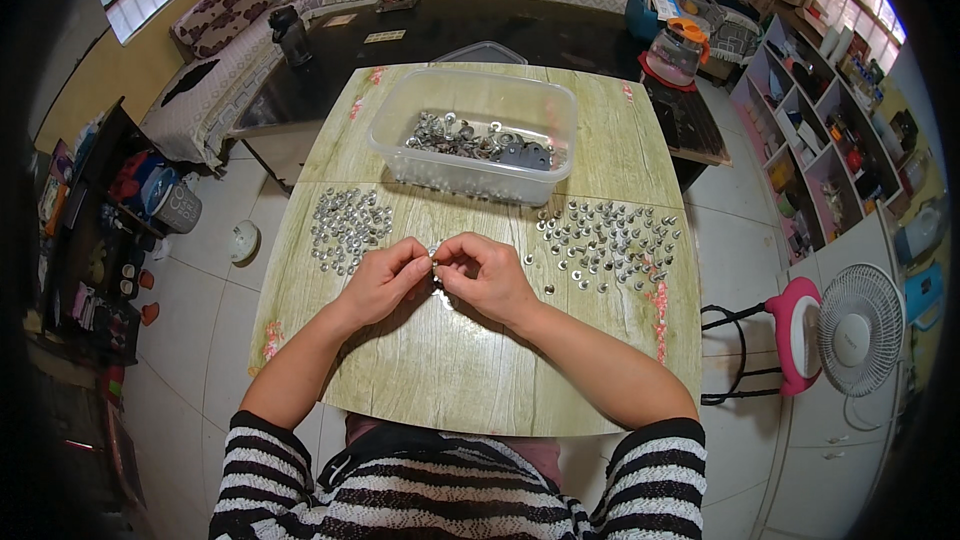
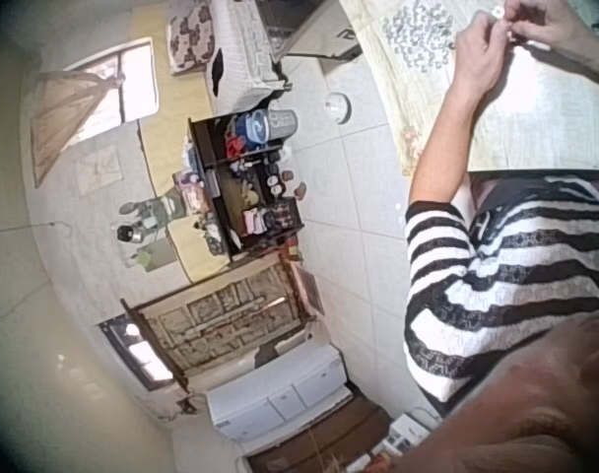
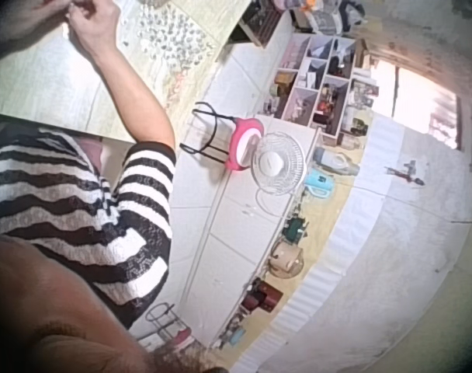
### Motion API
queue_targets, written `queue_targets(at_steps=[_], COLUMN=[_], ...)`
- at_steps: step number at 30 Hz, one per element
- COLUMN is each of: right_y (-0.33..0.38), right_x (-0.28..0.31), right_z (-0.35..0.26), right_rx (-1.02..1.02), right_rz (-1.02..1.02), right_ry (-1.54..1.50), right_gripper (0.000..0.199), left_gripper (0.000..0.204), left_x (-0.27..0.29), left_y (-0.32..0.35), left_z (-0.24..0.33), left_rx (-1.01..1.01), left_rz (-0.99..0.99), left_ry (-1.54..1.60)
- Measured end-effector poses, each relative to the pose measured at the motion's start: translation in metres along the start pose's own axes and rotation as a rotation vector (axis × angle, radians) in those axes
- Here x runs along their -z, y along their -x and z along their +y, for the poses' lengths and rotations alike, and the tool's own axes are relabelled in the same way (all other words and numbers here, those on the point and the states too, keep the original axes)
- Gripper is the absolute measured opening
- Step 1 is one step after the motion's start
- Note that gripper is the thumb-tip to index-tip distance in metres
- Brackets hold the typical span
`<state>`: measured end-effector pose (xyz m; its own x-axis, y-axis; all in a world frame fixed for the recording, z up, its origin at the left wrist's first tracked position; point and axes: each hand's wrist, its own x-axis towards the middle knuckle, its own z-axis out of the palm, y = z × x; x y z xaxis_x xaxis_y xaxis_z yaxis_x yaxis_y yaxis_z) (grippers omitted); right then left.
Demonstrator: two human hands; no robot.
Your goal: The person assembles hardware by picking bolts and washers from the table and threading them together by hand.
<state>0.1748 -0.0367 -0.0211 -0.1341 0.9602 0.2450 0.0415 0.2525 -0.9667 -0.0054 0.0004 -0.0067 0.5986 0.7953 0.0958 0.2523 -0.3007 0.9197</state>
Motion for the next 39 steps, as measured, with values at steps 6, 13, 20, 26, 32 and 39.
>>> queue_targets(at_steps=[6,13,20,26,32,39], right_y=[0.0,0.0,-0.001,-0.001,-0.001,0.0], right_x=[0.0,0.0,0.001,0.001,0.002,0.0], right_z=[-0.001,-0.001,-0.001,0.0,0.001,0.003], right_rx=[-0.011,-0.003,-0.024,-0.014,-0.034,-0.018], right_rz=[0.004,-0.006,0.002,-0.005,-0.008,-0.023], right_ry=[0.006,-0.015,-0.008,0.002,-0.001,-0.016], right_gripper=[0.015,0.014,0.014,0.014,0.015,0.016], left_gripper=[0.017,0.014,0.015,0.015,0.018,0.026], left_x=[-0.003,0.0,-0.002,-0.002,-0.002,0.0], left_y=[0.002,0.001,0.001,0.001,0.001,0.0], left_z=[0.005,0.006,0.003,0.002,0.007,0.004], left_rx=[0.01,-0.009,-0.036,-0.006,0.007,0.01], left_rz=[-0.004,-0.034,0.006,0.001,-0.001,-0.025], left_ry=[0.02,-0.07,-0.005,0.064,0.034,-0.056])
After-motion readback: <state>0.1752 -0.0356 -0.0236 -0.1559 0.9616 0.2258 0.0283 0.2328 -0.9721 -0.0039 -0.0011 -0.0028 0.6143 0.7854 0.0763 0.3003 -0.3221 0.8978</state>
